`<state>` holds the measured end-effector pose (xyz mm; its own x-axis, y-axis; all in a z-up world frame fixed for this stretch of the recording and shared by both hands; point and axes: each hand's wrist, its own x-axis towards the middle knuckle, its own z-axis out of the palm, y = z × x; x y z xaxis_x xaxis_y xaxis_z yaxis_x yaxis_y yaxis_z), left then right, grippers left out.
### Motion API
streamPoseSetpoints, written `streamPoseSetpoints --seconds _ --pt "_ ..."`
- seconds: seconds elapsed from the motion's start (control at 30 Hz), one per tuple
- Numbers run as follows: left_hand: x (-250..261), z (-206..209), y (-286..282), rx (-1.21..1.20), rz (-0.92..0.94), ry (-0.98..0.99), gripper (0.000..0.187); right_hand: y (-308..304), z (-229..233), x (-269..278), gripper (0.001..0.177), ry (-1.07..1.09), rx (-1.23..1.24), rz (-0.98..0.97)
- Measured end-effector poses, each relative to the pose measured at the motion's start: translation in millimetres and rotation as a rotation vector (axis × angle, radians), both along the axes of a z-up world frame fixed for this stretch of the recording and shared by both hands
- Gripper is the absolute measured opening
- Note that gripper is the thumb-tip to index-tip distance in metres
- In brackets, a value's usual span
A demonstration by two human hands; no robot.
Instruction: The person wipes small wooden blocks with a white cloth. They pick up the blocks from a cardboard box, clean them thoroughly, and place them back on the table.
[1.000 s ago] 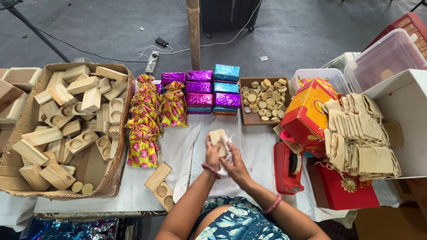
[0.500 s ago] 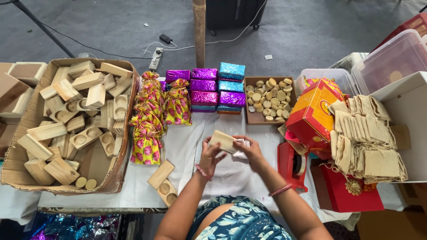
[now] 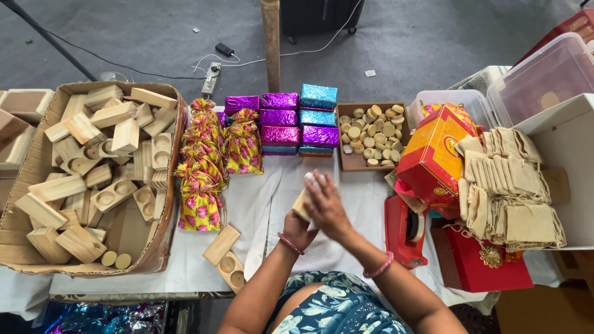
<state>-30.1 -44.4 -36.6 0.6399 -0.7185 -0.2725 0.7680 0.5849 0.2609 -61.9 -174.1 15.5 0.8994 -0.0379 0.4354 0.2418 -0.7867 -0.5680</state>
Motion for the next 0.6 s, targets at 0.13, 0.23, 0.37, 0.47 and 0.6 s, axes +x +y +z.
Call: streamPoseSetpoints --seconds 0.13,0.23,0.37,0.47,0.6 --pt "1.7 -37.3 -3.4 -0.137 0.062 -0.104 0.051 12.4 19.2 -26.9 0.060 0.032 -0.102 0.098" --pt "-5.2 -14.4 0.3 -0.065 0.036 -0.066 0.051 1.5 15.7 -19.6 0.058 0.075 -0.154 0.146" --pt "-6.6 8.9 5.2 -0.158 0.005 0.026 0.058 -25.4 6.0 -3.0 0.036 0.060 0.120 0.031" --pt "-2.9 33.7 10.8 -0.039 -0.035 -0.123 0.060 -41.4 12.8 3.4 0.028 -0.004 0.460 -0.035" --pt "0.3 44.5 13.3 -0.080 -0.008 -0.182 0.058 -38.0 37.1 -3.1 0.030 -0.202 0.737 -0.091"
